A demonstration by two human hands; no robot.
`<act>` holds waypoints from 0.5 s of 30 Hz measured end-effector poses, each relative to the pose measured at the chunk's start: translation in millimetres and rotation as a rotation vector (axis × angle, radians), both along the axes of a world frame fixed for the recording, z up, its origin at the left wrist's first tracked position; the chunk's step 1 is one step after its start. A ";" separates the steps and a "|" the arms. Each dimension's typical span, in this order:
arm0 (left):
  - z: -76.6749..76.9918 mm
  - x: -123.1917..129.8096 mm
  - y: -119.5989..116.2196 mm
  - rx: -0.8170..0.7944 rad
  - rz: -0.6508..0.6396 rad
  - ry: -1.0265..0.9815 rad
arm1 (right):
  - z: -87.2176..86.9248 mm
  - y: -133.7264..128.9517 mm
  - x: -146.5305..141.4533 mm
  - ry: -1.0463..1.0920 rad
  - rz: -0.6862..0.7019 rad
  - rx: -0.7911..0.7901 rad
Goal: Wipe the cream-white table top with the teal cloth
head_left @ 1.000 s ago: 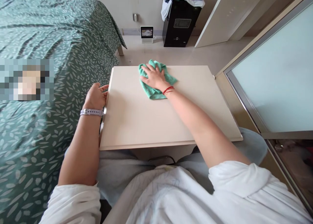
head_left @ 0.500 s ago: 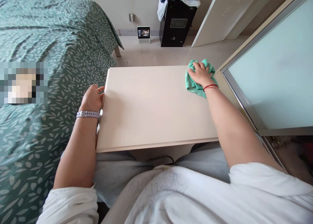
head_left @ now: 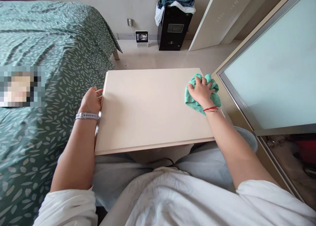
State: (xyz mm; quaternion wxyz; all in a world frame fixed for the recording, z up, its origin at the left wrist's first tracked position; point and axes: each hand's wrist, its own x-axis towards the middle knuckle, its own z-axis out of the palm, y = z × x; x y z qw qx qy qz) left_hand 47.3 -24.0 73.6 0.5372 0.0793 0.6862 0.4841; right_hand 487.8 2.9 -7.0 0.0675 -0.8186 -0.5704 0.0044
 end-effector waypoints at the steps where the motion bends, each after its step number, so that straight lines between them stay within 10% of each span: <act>1: 1.5 1.9 -0.7 -0.008 -0.001 0.017 | 1.3 0.0 -8.0 0.013 0.026 0.001; 15: -1.9 -5.6 3.2 -0.010 0.005 -0.031 | 34.3 1.9 -240.5 0.157 0.647 -0.128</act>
